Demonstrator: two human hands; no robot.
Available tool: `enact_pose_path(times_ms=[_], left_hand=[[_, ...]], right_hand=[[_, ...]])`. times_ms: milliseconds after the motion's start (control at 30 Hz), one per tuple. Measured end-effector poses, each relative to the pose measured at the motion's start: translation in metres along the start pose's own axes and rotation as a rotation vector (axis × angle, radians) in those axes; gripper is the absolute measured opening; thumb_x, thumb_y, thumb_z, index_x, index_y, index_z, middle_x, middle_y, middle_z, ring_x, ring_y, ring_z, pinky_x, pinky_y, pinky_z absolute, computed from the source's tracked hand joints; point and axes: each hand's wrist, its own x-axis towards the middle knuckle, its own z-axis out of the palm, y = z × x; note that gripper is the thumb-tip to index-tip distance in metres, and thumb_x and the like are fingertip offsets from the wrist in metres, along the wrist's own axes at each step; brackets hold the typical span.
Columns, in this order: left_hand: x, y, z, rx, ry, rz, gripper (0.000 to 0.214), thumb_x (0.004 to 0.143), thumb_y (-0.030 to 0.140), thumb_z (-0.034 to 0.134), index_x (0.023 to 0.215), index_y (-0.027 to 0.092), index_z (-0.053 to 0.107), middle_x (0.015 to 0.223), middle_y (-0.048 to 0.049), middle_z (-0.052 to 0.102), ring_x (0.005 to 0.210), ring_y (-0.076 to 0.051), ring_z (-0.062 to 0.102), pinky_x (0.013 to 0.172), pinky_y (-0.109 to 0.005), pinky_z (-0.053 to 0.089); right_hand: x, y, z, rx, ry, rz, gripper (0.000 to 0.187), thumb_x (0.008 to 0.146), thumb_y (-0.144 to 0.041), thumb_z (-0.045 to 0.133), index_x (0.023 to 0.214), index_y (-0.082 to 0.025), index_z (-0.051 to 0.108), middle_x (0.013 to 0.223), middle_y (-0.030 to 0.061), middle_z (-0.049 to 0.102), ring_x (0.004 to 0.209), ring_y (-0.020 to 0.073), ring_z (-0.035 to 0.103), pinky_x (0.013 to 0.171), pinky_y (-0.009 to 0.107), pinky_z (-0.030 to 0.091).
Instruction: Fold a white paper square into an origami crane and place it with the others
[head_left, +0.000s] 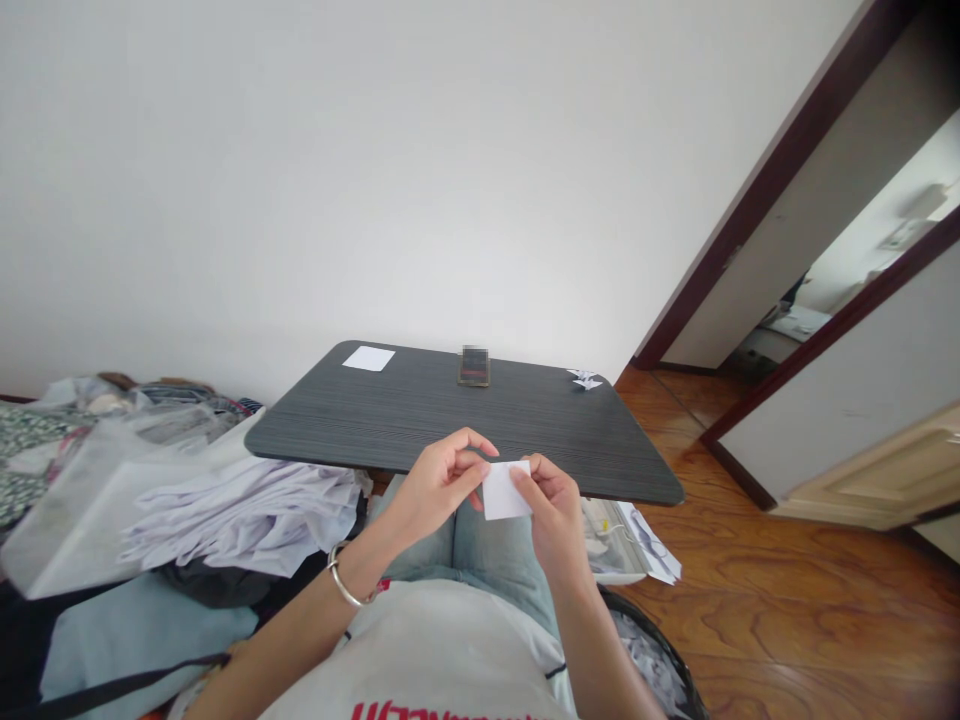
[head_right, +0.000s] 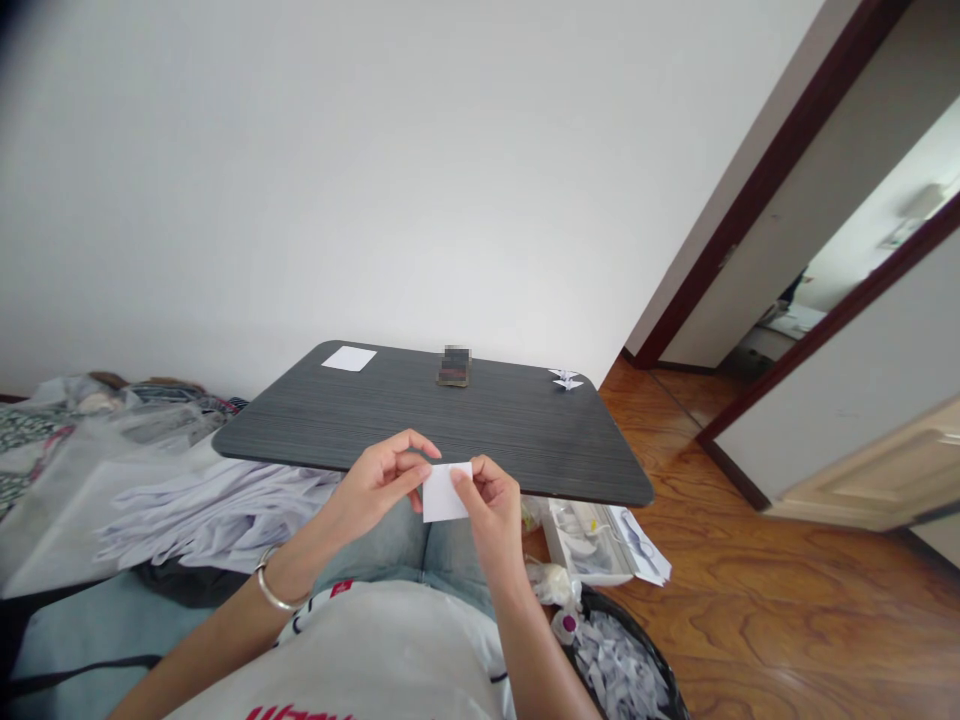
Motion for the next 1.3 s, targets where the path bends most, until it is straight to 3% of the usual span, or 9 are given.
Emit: enact_pose_path(times_ms=[167, 500, 767, 1100, 1300], left_hand=[[-0.001, 0.003, 0.001, 0.062, 0.006, 0.013, 0.014, 0.079, 0.022, 0.051, 0.091, 0.015, 0.049, 0.054, 0.0058, 0.053, 0.046, -0.009, 0.052, 0.047, -0.019, 0.043], [0.0, -0.006, 0.006, 0.05, 0.016, 0.023, 0.018, 0.08, 0.027, 0.054, 0.093, 0.016, 0.049, 0.058, 0.0045, 0.056, 0.046, -0.009, 0.052, 0.046, -0.019, 0.043], [0.006, -0.014, -0.001, -0.015, 0.183, 0.091, 0.019, 0.079, 0.03, 0.058, 0.09, 0.016, 0.051, 0.061, 0.0028, 0.06, 0.047, -0.008, 0.053, 0.046, -0.018, 0.043], [0.003, -0.018, -0.002, 0.047, 0.23, 0.12, 0.024, 0.081, 0.037, 0.055, 0.072, 0.015, 0.053, 0.064, 0.001, 0.056, 0.052, -0.01, 0.053, 0.048, -0.02, 0.045], [0.007, -0.023, -0.003, 0.044, 0.287, 0.113, 0.026, 0.073, 0.037, 0.064, 0.083, 0.017, 0.051, 0.064, 0.0028, 0.056, 0.053, -0.01, 0.053, 0.046, -0.019, 0.041]], right_hand=[[0.001, -0.001, 0.001, -0.018, -0.052, 0.022, 0.024, 0.076, -0.031, 0.064, 0.062, -0.017, 0.051, 0.053, -0.0061, 0.044, 0.045, 0.0061, 0.036, 0.043, 0.018, 0.027], [0.004, 0.005, 0.009, -0.062, 0.071, -0.052, 0.028, 0.075, -0.033, 0.064, 0.06, -0.018, 0.046, 0.053, -0.0067, 0.04, 0.046, 0.0068, 0.035, 0.043, 0.018, 0.029], [0.008, 0.004, -0.002, -0.078, -0.019, -0.005, 0.03, 0.077, -0.039, 0.062, 0.058, -0.017, 0.053, 0.048, -0.0037, 0.051, 0.043, 0.0075, 0.042, 0.042, 0.019, 0.034], [0.007, -0.002, -0.001, -0.287, 0.024, -0.056, 0.027, 0.075, -0.038, 0.065, 0.06, -0.017, 0.056, 0.048, -0.003, 0.054, 0.042, 0.0087, 0.047, 0.042, 0.02, 0.038], [0.003, 0.0, 0.004, -0.398, 0.052, -0.118, 0.025, 0.077, -0.034, 0.063, 0.06, -0.017, 0.056, 0.049, -0.0032, 0.053, 0.044, 0.0091, 0.047, 0.045, 0.021, 0.037]])
